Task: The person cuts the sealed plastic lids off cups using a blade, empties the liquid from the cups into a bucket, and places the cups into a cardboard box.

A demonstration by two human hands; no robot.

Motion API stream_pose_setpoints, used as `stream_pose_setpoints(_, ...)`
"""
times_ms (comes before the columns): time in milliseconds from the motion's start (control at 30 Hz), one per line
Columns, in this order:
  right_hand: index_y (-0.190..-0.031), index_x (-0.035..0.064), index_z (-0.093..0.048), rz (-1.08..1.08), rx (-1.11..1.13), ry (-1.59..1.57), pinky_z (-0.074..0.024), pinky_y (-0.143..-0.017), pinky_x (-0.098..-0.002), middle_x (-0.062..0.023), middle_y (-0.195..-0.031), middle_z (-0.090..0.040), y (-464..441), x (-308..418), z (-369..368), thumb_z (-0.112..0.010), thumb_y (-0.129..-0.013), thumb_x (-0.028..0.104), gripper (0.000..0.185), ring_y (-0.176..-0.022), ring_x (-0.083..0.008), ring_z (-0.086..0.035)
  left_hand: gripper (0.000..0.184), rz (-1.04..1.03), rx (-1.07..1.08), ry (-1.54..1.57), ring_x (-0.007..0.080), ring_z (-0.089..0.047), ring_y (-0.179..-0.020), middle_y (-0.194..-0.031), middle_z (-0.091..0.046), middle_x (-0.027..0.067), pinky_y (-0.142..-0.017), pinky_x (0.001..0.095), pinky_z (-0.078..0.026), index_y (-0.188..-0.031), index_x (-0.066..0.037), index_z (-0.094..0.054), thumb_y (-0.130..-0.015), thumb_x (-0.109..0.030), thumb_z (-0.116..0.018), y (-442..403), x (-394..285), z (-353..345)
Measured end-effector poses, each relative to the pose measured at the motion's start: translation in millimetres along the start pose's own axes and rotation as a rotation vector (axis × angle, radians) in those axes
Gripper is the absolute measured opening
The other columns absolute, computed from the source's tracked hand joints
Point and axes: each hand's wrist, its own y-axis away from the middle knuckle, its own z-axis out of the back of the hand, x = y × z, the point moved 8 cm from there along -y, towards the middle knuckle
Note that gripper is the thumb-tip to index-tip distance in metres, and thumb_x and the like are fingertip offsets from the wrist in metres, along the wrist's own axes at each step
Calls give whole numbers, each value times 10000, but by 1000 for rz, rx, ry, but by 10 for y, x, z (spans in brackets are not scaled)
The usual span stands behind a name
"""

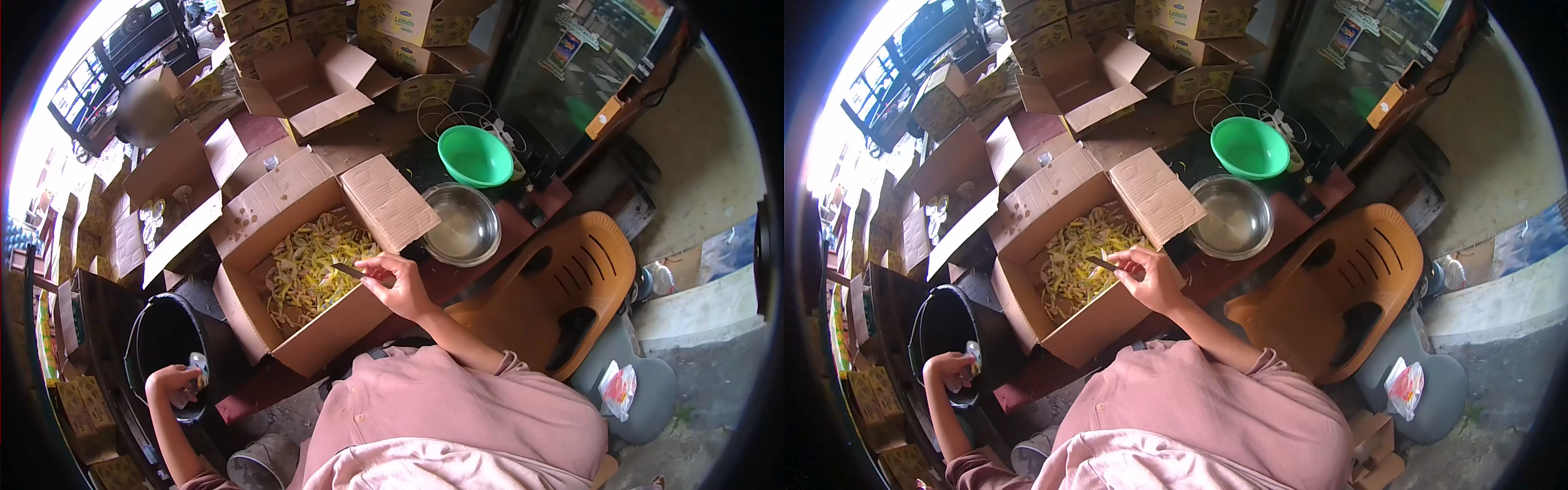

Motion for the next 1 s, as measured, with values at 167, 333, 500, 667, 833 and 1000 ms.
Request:
stream_pose_setpoints(167, -975, 50, -617, -231, -94, -261, -442, -630, -171, 17, -772, -567, 84, -499, 304, -629, -737, -8, 245, -661, -39, -524, 471, 100, 53, -45, 285, -642, -649, -827, -616, 171, -512, 415, -516, -1020, 33, -503, -820, -392, -524, -151, 96, -147)
stream_pose_setpoints(333, -993, 31, -591, -320, -157, -425, -453, -617, -180, 17, -766, -554, 60, -853, 484, -609, -738, -28, 262, -666, -43, -524, 472, 53, -137, -275, 253, -640, -615, -762, -622, 141, -479, 360, -518, -1077, -5, -495, -779, -359, -589, -241, 139, 20)
stream_pose_setpoints(500, -1005, 17, -583, -338, -183, -557, -452, -638, -171, 14, -774, -559, -137, -888, 412, -615, -732, -38, 280, -687, -41, -528, 498, 62, -293, 11, 199, -634, -590, -791, -627, 134, -540, 326, -516, -1045, -14, -547, -779, -434, -568, 226, -87, 9)
stream_pose_setpoints(667, -1025, 32, -563, -401, -139, -704, -429, -640, -153, 10, -799, -567, -383, -884, 288, -614, -728, -53, 313, -706, -49, -539, 512, -33, -487, -8, 293, -628, -784, -839, -630, 185, -670, 377, -493, -1032, 4, -539, -769, -433, -586, 185, 10, 228)
stream_pose_setpoints(833, -1042, 24, -546, -436, -142, -764, -453, -659, -170, -11, -831, -578, -486, -896, 168, -616, -722, -62, 339, -742, -71, -564, 439, -468, -1300, 224, 358, -584, -860, -985, -574, 226, -699, 408, -461, -1149, -5, -441, -834, -296, -540, 703, -392, 588)
stream_pose_setpoints(1000, -1022, 8, -550, -399, -91, -729, -474, -688, -196, -32, -844, -588, -579, -812, 27, -626, -705, -80, 338, -756, -83, -576, 374, -828, -840, 895, 135, -538, -793, -987, -577, 126, -639, 274, -455, -1198, -61, -383, -883, -249, -455, 773, -1544, 38)
